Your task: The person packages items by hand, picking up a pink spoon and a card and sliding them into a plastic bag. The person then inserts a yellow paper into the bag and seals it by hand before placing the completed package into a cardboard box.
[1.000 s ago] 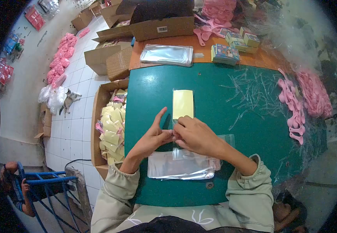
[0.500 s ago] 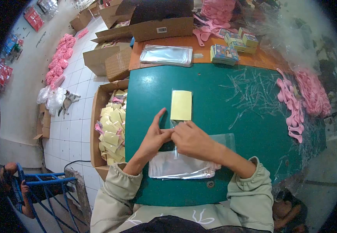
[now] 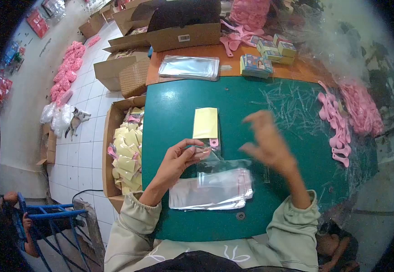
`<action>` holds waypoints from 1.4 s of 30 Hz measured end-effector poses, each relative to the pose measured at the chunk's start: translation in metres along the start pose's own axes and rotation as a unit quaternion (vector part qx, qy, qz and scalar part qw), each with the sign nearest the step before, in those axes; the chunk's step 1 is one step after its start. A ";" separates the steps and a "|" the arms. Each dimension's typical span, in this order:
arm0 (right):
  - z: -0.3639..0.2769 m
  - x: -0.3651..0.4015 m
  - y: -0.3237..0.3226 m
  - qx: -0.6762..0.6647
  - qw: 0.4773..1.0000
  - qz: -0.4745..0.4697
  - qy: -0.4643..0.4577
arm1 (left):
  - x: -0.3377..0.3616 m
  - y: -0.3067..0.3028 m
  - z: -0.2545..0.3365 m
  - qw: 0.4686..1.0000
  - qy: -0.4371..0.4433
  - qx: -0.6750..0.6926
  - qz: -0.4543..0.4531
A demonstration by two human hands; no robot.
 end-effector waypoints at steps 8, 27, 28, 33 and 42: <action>-0.019 0.004 0.063 -0.180 0.984 0.014 -0.001 | 0.009 -0.006 0.003 0.997 0.033 -0.059 -0.039; -0.004 0.006 0.096 -0.499 0.823 -0.125 0.240 | 0.004 -0.010 0.009 0.891 0.158 -0.426 0.006; -0.005 0.005 0.095 -0.491 0.828 -0.117 0.244 | 0.003 -0.011 0.008 0.891 0.154 -0.427 0.012; -0.012 0.005 0.090 -0.458 0.845 -0.065 0.268 | 0.004 -0.018 -0.008 0.920 0.104 -0.373 0.052; -0.013 0.004 0.094 -0.462 0.851 -0.052 0.246 | 0.003 -0.018 -0.010 0.954 0.079 -0.279 0.072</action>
Point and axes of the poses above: each hand's wrist, its own x-axis away from the middle knuckle, its own y-axis out of the palm, z = x × y, the point moved 3 cm from there along -x, towards the middle knuckle, and after that the axes turned 14 degrees about y, right-handed, at the moved point
